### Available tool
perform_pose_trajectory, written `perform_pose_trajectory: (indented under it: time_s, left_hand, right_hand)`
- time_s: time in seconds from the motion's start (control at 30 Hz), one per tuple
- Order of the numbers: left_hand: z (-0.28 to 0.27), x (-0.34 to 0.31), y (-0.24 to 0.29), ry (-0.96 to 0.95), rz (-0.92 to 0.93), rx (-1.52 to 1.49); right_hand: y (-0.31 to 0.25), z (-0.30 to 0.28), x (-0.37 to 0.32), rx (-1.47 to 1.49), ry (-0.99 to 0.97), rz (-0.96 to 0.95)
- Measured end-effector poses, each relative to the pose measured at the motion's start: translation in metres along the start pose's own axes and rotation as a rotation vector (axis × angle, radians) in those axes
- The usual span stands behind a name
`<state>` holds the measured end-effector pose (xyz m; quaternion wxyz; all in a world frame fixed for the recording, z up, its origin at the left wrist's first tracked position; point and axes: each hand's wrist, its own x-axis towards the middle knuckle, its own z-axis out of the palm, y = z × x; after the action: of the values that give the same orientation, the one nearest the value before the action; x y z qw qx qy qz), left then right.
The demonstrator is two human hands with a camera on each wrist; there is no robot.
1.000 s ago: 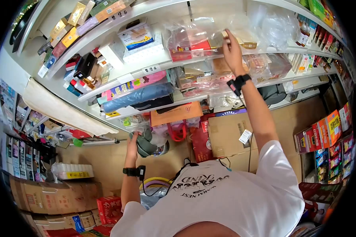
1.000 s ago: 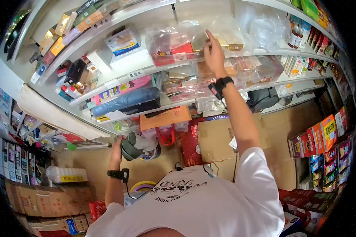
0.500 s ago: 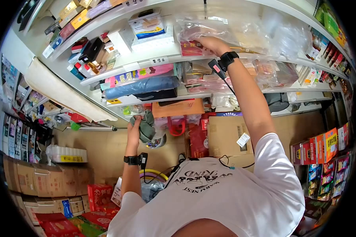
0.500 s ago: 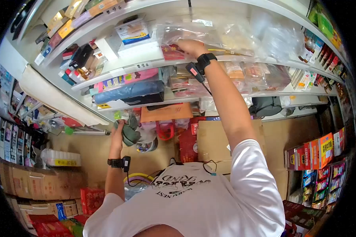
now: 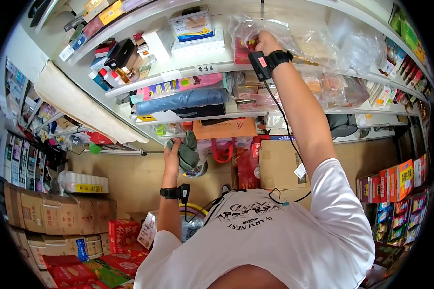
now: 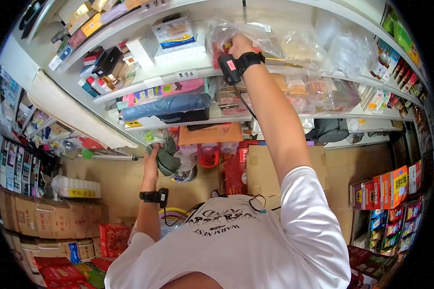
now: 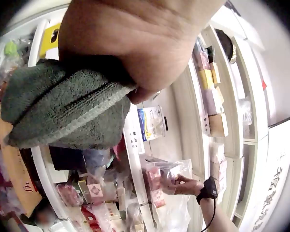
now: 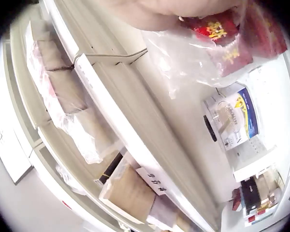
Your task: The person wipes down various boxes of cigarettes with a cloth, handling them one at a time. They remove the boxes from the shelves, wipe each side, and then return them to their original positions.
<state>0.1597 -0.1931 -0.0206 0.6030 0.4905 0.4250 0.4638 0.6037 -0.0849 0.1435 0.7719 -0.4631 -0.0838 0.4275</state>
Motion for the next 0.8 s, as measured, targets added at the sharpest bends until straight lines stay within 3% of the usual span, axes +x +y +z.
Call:
perform_pose_trajectory:
  time_s: [0.03,0.07,0.13,0.17,0.27,0.33,0.4,0.6,0.67,0.8]
  left_hand:
    - [-0.002,0.000,-0.001,0.000,0.000,0.000]
    - [-0.004,0.000,-0.001,0.000,-0.004,0.005]
    - [-0.008,-0.001,-0.003,0.005,-0.006,0.009]
    - [-0.008,-0.001,-0.005,0.017,-0.002,0.007]
    - [-0.016,-0.001,-0.005,0.036,0.033,0.032]
    - [-0.020,0.000,-0.009,0.048,-0.012,-0.008]
    - [-0.024,0.000,-0.011,0.027,-0.004,0.027]
    - [-0.026,0.013,-0.025,-0.108,-0.218,-0.138]
    - [-0.017,0.022,-0.033,-0.147,-0.167,-0.107]
    - [0.035,0.026,0.027,-0.365,-0.004,-0.344]
  right_hand:
    - [-0.004,-0.015,0.017,-0.334,-0.097,0.025]
    - [-0.001,-0.017,0.017,-0.333,-0.100,0.024]
    - [0.007,-0.019,0.014,-0.344,-0.336,-0.098]
    - [0.008,-0.002,-0.006,-0.077,-0.091,-0.007]
    - [0.009,-0.027,-0.022,-0.042,-0.242,-0.015]
    - [0.001,-0.044,-0.049,-0.040,-0.183,0.027]
    - [0.005,-0.078,-0.071,-0.038,-0.171,-0.078]
    - [0.009,-0.164,-0.198,-0.077,-0.107,-0.170]
    - [0.017,-0.183,-0.241,-0.078,-0.092,-0.140]
    - [0.029,-0.202,-0.307,-0.182,-0.114,-0.084]
